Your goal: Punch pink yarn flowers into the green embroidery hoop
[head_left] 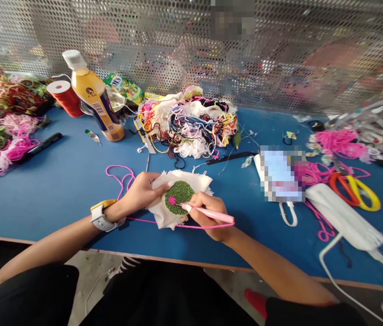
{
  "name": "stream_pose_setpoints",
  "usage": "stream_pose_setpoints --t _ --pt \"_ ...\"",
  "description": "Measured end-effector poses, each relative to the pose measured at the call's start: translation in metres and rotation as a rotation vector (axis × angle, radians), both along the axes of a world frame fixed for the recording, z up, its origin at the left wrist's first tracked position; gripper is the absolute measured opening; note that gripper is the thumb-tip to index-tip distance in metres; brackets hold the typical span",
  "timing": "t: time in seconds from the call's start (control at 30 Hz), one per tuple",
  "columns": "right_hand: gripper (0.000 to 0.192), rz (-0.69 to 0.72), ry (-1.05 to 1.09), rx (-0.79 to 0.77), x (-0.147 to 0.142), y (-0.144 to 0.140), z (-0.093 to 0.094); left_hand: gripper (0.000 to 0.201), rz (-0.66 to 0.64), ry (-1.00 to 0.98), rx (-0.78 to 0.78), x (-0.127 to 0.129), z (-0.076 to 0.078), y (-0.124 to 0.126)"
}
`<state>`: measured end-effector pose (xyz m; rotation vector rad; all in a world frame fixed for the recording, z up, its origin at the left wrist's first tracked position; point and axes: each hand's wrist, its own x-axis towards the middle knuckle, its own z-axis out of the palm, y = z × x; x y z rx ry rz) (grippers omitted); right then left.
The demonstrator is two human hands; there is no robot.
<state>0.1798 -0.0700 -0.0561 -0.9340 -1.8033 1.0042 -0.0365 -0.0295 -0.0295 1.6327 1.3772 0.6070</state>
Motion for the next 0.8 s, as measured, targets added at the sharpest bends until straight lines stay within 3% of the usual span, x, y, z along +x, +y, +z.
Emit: stream_pose_setpoints --t 0.23,0.8 --pt "0.021 0.018 0.145 -0.08 0.0032 0.0003 -0.005 0.043 0.01 -0.003 -0.009 -0.0017 -0.001 0.0" --pt "0.019 0.023 0.096 -0.089 -0.0003 -0.0039 0.0022 0.042 0.025 -0.021 -0.012 -0.0007 -0.0005 -0.0017"
